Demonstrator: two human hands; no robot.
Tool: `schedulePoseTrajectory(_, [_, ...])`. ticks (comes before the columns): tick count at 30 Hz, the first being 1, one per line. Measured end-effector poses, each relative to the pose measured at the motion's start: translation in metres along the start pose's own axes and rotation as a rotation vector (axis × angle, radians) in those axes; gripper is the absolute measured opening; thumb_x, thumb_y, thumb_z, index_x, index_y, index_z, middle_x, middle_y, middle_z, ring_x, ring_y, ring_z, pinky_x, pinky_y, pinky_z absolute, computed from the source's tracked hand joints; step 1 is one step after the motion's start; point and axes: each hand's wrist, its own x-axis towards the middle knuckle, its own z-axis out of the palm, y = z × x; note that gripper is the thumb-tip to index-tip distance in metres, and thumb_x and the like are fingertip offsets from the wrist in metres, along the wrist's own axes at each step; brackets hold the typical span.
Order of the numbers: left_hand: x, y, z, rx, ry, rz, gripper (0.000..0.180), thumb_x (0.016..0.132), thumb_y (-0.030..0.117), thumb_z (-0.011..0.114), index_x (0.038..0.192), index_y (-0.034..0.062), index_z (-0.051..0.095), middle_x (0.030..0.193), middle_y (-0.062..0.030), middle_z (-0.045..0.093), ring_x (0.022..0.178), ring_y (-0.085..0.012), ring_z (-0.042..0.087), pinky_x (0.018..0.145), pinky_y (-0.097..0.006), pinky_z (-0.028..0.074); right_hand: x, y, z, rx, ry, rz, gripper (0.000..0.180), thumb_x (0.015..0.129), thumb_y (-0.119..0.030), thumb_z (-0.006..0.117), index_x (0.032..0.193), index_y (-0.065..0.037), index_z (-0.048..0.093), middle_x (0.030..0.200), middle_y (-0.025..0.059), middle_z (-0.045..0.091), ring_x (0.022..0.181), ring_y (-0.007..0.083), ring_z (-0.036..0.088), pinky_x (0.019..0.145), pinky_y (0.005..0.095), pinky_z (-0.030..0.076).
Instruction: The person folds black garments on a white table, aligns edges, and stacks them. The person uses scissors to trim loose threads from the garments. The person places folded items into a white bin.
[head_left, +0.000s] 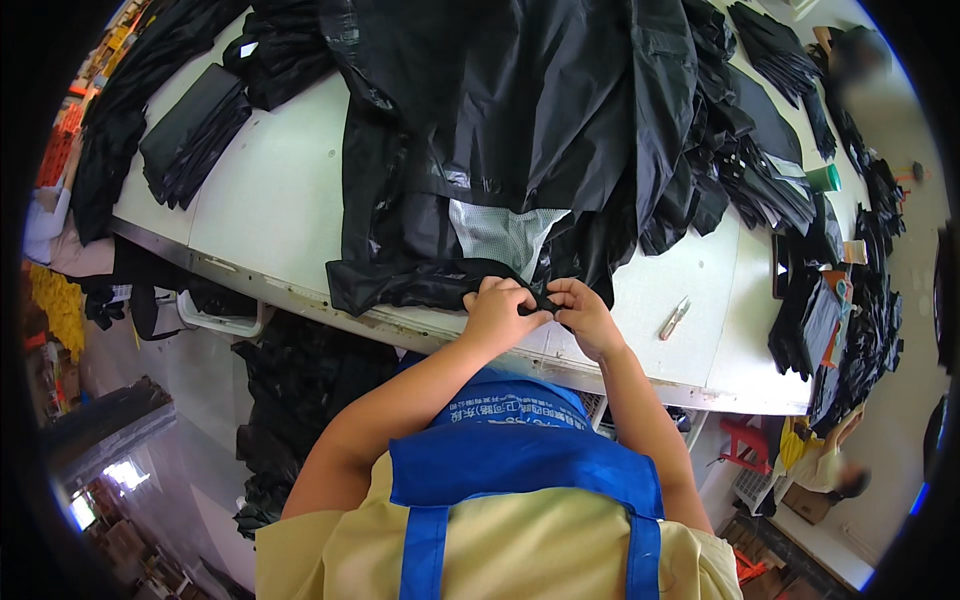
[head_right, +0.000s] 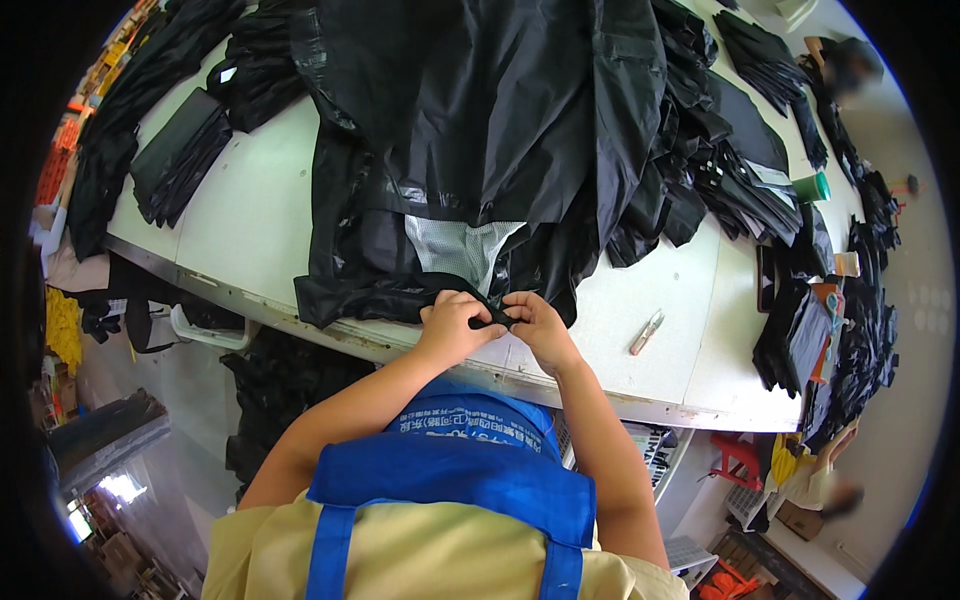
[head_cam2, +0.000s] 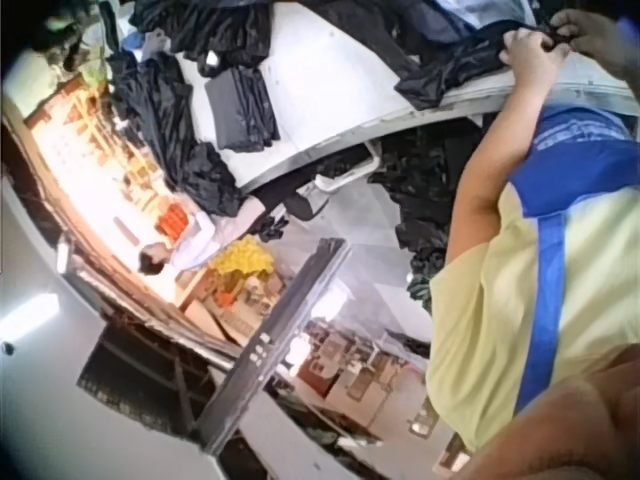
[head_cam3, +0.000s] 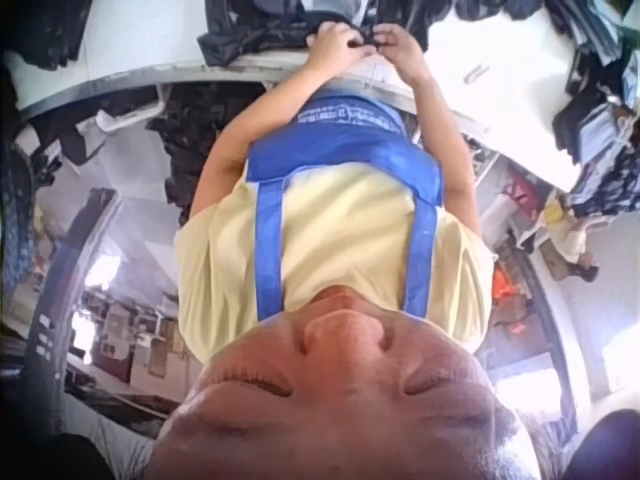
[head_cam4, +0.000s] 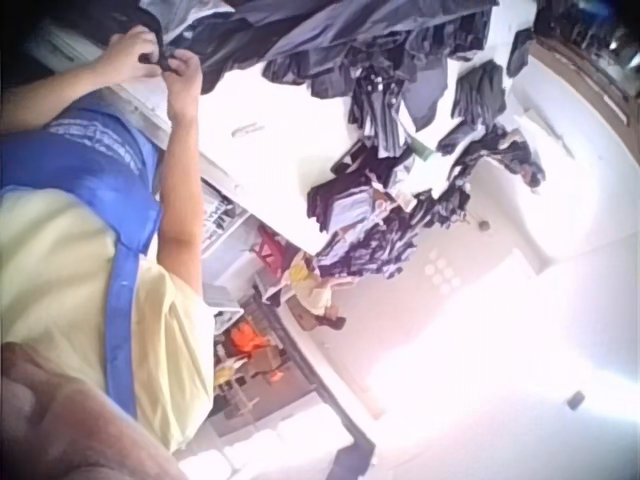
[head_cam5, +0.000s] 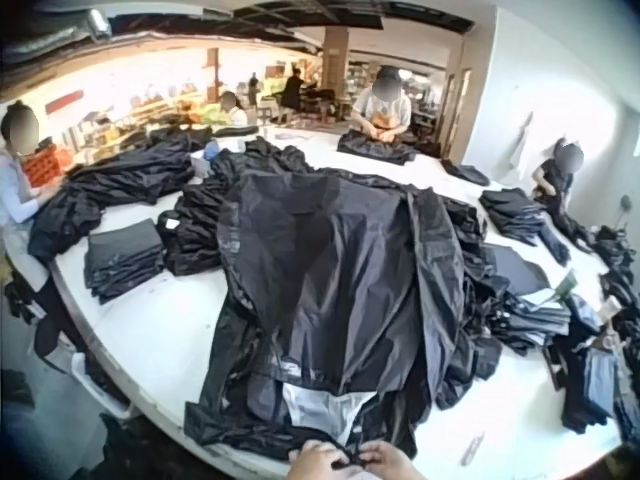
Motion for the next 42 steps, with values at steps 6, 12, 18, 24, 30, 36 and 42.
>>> schedulePoseTrajectory(6, [-0.003,-0.017,0.006,-0.135,0.069,0.112,0.011,0.073,0.023,0.073,0.074,0.0128,0.070,0.083,0.0017,0.063,0.099,-0.0225,0.054,0.078,-0.042,0.034,-0.012,0.002,0.005,-0.458,0.077,-0.232,0.029,0.073,0.007,0.059,0.101,-0.002,0.059,0.095,0.0063,0.059,0.091,0.0162,0.057,0.083,0.0261,0.045])
schedulePoseTrajectory(12, [-0.011,-0.004,0.002,0.034,0.180,0.170,0.008,0.072,0.019,0.071,0.073,0.0135,0.066,0.089,0.0034,0.059,0.101,-0.0242,0.049,0.076,-0.045,0.032,-0.020,-0.011,0.031,-1.313,0.216,-0.760,0.016,0.069,-0.011,0.072,0.080,-0.007,0.062,0.090,0.0059,0.056,0.089,0.0275,0.053,0.079,0.0390,0.044])
schedulePoseTrajectory(18, [-0.006,-0.033,-0.062,0.346,0.383,0.022,0.008,0.072,0.016,0.066,0.077,0.0120,0.062,0.104,-0.0050,0.053,0.103,-0.0294,0.046,0.078,-0.047,0.035,-0.025,-0.015,-0.006,-1.330,0.421,-0.667,0.012,0.067,-0.004,0.071,0.075,-0.007,0.062,0.088,0.0092,0.056,0.089,0.0310,0.054,0.078,0.0420,0.043])
schedulePoseTrajectory(24, [-0.038,-0.091,-0.095,0.269,0.464,-0.009,0.013,0.079,0.015,0.067,0.076,0.0075,0.057,0.127,-0.0147,0.053,0.118,-0.0401,0.045,0.093,-0.051,0.039,-0.044,-0.035,-0.028,-1.356,0.220,-0.536,0.016,0.067,-0.007,0.074,0.077,-0.007,0.062,0.092,0.0080,0.059,0.094,0.0295,0.055,0.083,0.0402,0.042])
schedulePoseTrajectory(30, [-0.043,-0.101,-0.124,-0.164,0.246,0.000,0.012,0.077,0.011,0.068,0.074,0.0020,0.060,0.091,-0.0159,0.061,0.095,-0.0322,0.058,0.083,-0.039,0.046,-0.005,-0.029,-0.100,-1.174,0.839,-0.496,0.061,0.078,-0.024,0.071,0.128,-0.001,0.045,0.124,0.0220,0.051,0.118,0.0383,0.045,0.101,0.0445,0.035])
schedulePoseTrajectory(36, [-0.031,-0.135,-0.122,-0.319,0.372,-0.545,0.057,0.084,0.025,0.070,0.127,-0.0009,0.044,0.115,-0.0161,0.050,0.087,-0.0206,0.055,0.080,-0.032,0.047,0.045,-0.050,-0.131,-0.591,0.858,-0.113,0.072,0.082,-0.037,0.070,0.135,0.002,0.040,0.117,0.0221,0.057,0.106,0.0321,0.056,0.093,0.0380,0.042])
schedulePoseTrajectory(42, [0.009,-0.148,-0.132,-0.594,0.078,-0.460,0.040,0.082,0.011,0.066,0.116,-0.0039,0.053,0.106,-0.0131,0.063,0.092,-0.0207,0.061,0.080,-0.034,0.051,0.051,-0.056,-0.163,-0.638,0.751,-0.119,0.028,0.086,-0.023,0.063,0.104,-0.002,0.059,0.079,0.0059,0.060,0.075,0.0180,0.058,0.064,0.0343,0.045])
